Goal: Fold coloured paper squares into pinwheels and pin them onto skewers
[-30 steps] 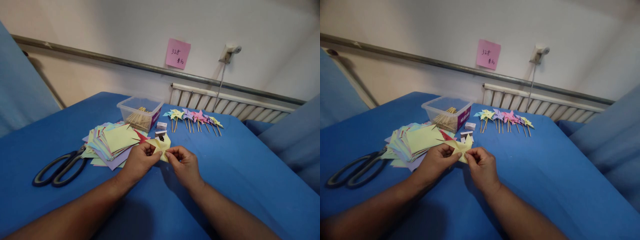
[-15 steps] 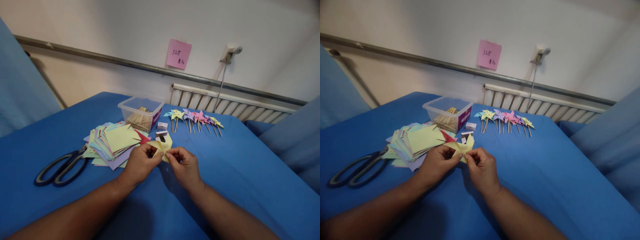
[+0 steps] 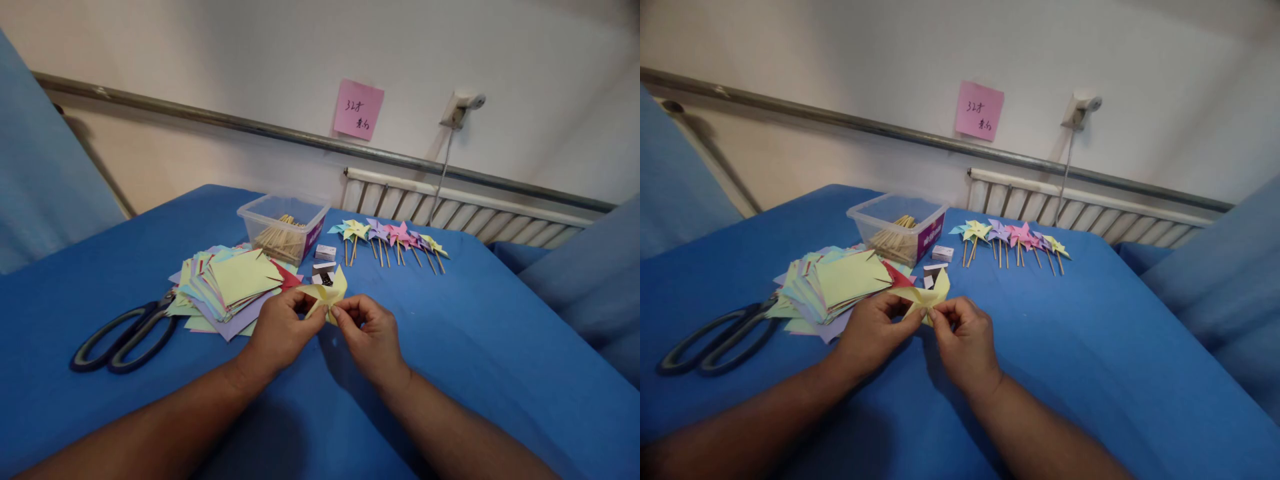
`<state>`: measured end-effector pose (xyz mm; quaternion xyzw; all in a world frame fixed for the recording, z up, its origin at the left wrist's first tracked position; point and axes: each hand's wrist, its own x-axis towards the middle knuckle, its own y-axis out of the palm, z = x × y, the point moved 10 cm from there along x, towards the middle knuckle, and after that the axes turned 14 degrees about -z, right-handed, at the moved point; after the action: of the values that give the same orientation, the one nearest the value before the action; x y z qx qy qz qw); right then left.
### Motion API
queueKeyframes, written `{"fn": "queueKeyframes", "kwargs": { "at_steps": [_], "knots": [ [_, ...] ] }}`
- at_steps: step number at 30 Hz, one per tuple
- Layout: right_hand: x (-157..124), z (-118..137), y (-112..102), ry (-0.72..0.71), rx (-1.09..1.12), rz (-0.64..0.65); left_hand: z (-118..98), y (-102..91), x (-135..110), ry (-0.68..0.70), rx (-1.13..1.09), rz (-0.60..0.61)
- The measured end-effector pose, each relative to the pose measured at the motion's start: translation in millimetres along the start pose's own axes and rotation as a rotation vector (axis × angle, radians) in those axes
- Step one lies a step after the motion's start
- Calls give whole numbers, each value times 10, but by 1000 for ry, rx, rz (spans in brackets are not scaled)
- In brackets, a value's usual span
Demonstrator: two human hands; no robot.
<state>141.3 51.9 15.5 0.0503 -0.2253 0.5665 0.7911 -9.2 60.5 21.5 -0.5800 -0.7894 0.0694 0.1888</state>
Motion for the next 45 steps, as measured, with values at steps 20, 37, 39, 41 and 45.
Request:
{"fn": "queueKeyframes", "kwargs": {
  "at_steps": [20,37,39,41,45],
  "knots": [
    [-2,-10,-7,5,17,-9,73,20,6,-26,0,14],
    [-7,-32,14,45,51,-4,-188,-48,-50,331,225,-57],
    [-12,-73,32,97,81,5,-190,-40,-51,337,245,-51],
    [-21,-116,61,160,122,23,-204,-37,-52,345,259,-49],
    [-32,-153,101,244,185,40,-228,-25,-57,355,278,-36]
  ]
}}
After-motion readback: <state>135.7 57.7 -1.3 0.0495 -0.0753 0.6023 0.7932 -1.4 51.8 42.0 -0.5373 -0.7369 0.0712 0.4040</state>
